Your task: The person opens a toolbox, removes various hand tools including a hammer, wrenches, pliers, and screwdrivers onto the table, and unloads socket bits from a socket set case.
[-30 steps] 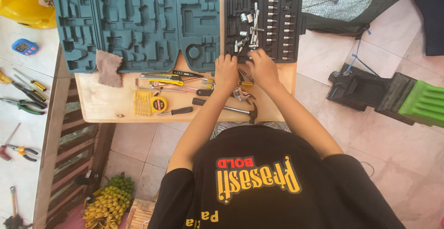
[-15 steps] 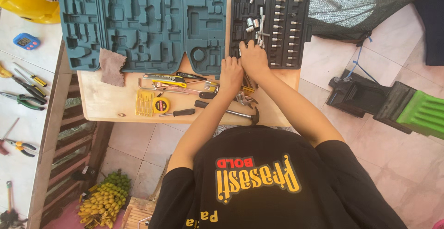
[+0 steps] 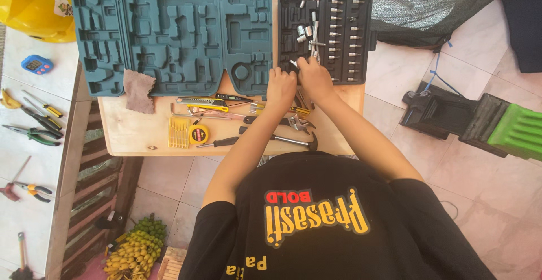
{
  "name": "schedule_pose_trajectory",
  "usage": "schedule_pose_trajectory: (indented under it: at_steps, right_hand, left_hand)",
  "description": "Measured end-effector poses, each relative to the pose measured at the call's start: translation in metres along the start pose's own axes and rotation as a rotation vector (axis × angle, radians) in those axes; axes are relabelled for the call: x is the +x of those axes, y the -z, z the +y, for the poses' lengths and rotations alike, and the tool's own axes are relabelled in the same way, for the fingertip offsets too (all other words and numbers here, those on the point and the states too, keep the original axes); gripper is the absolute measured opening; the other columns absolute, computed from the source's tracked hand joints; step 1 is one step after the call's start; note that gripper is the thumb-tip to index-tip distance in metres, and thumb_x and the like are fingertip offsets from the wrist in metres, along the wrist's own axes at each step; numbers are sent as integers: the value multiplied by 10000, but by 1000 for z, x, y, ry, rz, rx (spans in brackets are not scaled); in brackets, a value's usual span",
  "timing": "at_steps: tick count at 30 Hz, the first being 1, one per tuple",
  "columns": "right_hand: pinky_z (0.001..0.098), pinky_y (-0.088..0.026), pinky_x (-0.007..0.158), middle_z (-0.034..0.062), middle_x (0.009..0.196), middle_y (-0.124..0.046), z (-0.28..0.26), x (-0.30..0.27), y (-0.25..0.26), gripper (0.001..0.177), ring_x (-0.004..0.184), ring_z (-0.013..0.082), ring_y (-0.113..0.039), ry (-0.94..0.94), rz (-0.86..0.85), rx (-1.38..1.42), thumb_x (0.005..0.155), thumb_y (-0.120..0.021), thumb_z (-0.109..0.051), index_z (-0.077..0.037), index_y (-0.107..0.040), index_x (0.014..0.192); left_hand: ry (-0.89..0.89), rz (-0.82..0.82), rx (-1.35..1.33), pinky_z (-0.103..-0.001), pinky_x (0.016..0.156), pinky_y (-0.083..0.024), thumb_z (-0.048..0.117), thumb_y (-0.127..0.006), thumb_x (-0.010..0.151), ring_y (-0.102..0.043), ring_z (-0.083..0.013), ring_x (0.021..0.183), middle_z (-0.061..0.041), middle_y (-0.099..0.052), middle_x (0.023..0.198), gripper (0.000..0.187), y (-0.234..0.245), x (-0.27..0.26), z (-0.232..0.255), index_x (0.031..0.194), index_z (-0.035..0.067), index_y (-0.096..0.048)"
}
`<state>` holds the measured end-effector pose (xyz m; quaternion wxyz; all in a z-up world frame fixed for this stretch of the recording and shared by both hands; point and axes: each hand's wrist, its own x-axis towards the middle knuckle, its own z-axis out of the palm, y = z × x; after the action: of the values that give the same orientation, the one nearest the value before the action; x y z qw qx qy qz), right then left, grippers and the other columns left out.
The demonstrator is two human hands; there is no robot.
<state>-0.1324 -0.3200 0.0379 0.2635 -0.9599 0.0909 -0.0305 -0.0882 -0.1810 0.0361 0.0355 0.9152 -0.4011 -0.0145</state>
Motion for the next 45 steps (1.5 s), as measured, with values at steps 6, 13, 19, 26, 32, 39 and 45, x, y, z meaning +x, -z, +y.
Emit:
schedule_pose_trajectory:
  at_steps: [6,13,19,26,32,39,45]
  right_hand:
    - [513,-541,789,212,1026,-633,-19,-66,10,157,915,439,-653,-65,-97,201,919,-625,-95,-48,-617,1069]
    - [499,-549,786,175,1115,-650,-20,-57,11,181,937,418,-676,-73,-67,184,948,-628,-109,-54,-663,1117]
    - [502,-563,715,241,1242,-594,-26,-3,-9,309,865,438,-684,-8,64,22,904,-665,-123,2,-617,1182]
    - [413,-601,631,197,1012,-591,-13,20,-57,189,813,338,-706,-95,44,-395,889,-651,-77,-15,-582,1055]
    - [393,-612,637,183,983,-603,-9,18,-65,174,820,333,-716,-96,29,-398,862,-637,-54,-11,-567,1015]
    - [518,-543,753,241,994,-648,-9,11,-32,132,839,459,-666,-152,53,-10,882,-601,30,-6,-598,1009]
    - [483,-538,789,226,907,-682,-22,-43,0,53,887,419,-673,-47,15,339,855,-635,-17,9,-649,899]
  left_hand:
    - [73,7,-50,-398,847,-435,95,-675,799,-641,-275,919,-115,-742,800,68,-5,6,4,861,93,-701]
    - [118,97,-160,-412,872,-427,61,-672,809,-633,-269,937,-79,-718,844,121,12,-2,-4,918,105,-646]
    - [185,28,-243,-432,891,-435,34,-653,806,-618,-290,1001,-73,-697,938,184,26,-42,8,974,106,-634]
    - [215,-39,-335,-461,858,-449,127,-731,765,-596,-317,1018,-127,-665,1046,330,18,-68,7,1076,46,-655]
    - [217,-107,-401,-464,848,-443,222,-784,734,-577,-330,1026,-129,-648,1036,365,39,-71,7,1019,28,-665]
    - [187,-14,-382,-454,855,-454,127,-713,822,-592,-315,1017,-106,-661,1032,280,31,-74,4,1091,64,-671]
    - [241,74,-447,-469,854,-448,149,-703,871,-603,-334,977,-120,-659,1015,316,31,-74,5,1162,61,-620]
